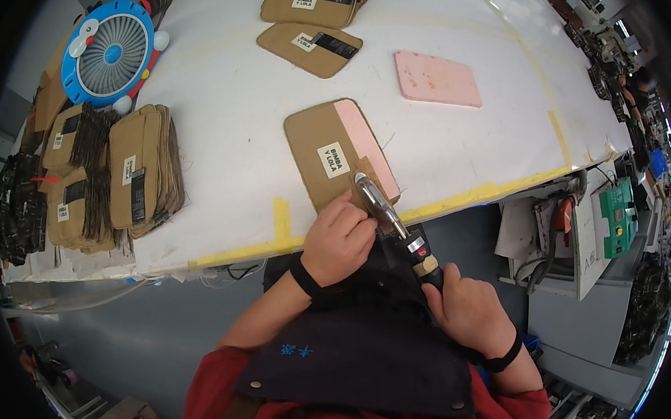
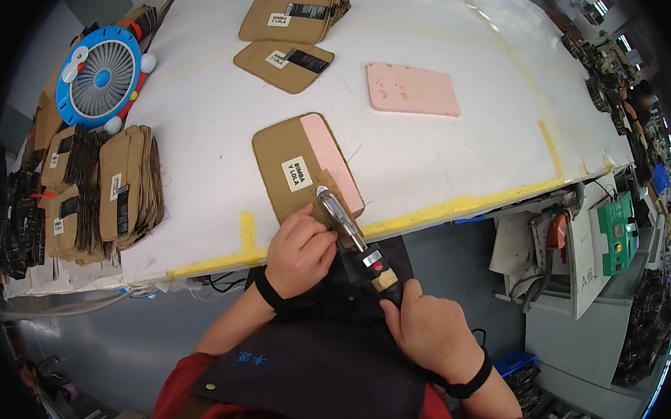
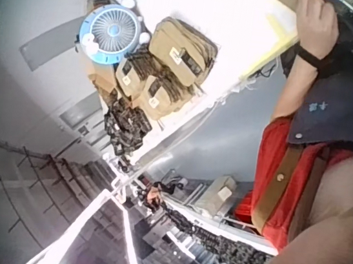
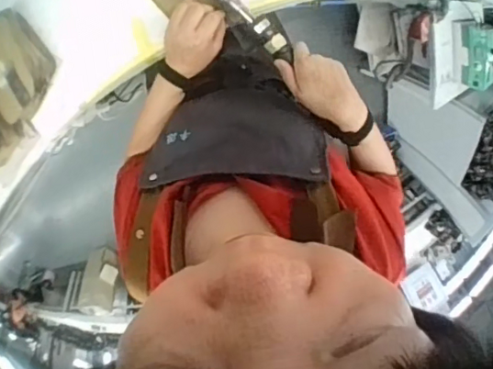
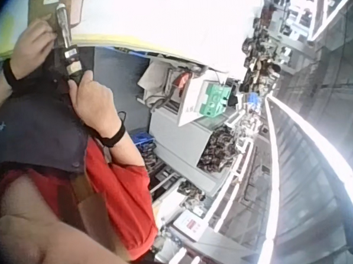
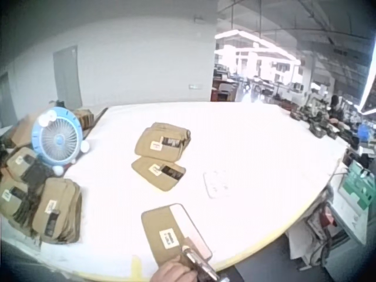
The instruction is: Apply adhesive or heat seal a small leather pouch or fabric component using a handheld tool.
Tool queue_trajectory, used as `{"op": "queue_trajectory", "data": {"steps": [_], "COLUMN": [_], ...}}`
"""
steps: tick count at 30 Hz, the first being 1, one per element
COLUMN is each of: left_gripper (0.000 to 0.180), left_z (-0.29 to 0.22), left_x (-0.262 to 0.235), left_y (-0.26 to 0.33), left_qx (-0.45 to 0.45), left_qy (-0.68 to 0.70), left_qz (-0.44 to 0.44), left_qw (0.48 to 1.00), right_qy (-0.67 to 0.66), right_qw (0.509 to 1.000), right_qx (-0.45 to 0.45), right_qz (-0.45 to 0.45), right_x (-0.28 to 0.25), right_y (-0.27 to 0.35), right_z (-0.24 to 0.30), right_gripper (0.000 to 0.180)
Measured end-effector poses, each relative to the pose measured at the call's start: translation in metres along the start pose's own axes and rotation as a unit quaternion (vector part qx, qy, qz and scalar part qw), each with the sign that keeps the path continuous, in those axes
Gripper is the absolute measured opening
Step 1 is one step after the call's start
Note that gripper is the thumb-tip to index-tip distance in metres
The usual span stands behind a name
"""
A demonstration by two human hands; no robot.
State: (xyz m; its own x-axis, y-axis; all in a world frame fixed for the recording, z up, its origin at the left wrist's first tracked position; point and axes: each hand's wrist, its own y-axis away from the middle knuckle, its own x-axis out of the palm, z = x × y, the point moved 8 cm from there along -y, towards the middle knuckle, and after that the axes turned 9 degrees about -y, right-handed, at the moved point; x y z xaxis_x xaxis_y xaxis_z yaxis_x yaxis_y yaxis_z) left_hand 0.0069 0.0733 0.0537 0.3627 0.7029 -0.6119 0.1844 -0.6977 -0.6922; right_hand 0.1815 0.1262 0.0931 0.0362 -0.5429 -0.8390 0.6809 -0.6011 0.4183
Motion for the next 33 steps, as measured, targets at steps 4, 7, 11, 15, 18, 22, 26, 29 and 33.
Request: {"op": "queue_trajectory", "data": {"steps": [4,7,11,15,18,22,26,29,33], "left_gripper": [0.02,0.02,0.021,0.021,0.021,0.021,0.021,0.021,0.021], "left_z": [0.0,-0.002,-0.002,0.001,0.001,-0.001,-0.002,-0.001,0.002], "left_x": [-0.002,-0.001,0.003,0.001,0.0,-0.001,0.002,0.004,0.003], "left_y": [0.002,-0.001,0.0,0.001,0.001,0.001,0.001,0.0,0.0], "left_qx": [0.0,0.0,0.0,-0.007,-0.004,-0.001,0.003,-0.008,-0.011], "left_qy": [-0.003,0.005,0.0,-0.004,-0.008,-0.012,-0.009,-0.003,0.003], "left_qz": [-0.003,-0.006,-0.009,-0.006,-0.003,-0.003,-0.007,-0.006,-0.002], "left_qw": [1.0,1.0,1.0,1.0,1.0,1.0,1.0,1.0,1.0], "right_qy": [0.02,-0.001,-0.026,-0.034,-0.041,-0.038,-0.039,-0.048,-0.012], "right_qw": [0.994,0.979,0.975,0.98,0.992,0.991,0.978,0.976,0.988], "right_qx": [-0.085,-0.149,-0.155,-0.138,-0.085,-0.09,-0.133,-0.139,-0.091], "right_qz": [-0.064,-0.141,-0.157,-0.136,-0.085,-0.096,-0.155,-0.163,-0.128], "right_x": [-0.021,-0.03,-0.041,-0.031,-0.021,-0.021,-0.028,-0.025,-0.009], "right_y": [-0.028,-0.083,-0.14,-0.128,-0.088,-0.085,-0.124,-0.122,-0.066], "right_z": [0.015,0.025,0.037,0.034,0.02,0.02,0.028,0.026,0.014], "right_gripper": [0.037,0.037,0.039,0.04,0.04,0.04,0.04,0.041,0.039]}}
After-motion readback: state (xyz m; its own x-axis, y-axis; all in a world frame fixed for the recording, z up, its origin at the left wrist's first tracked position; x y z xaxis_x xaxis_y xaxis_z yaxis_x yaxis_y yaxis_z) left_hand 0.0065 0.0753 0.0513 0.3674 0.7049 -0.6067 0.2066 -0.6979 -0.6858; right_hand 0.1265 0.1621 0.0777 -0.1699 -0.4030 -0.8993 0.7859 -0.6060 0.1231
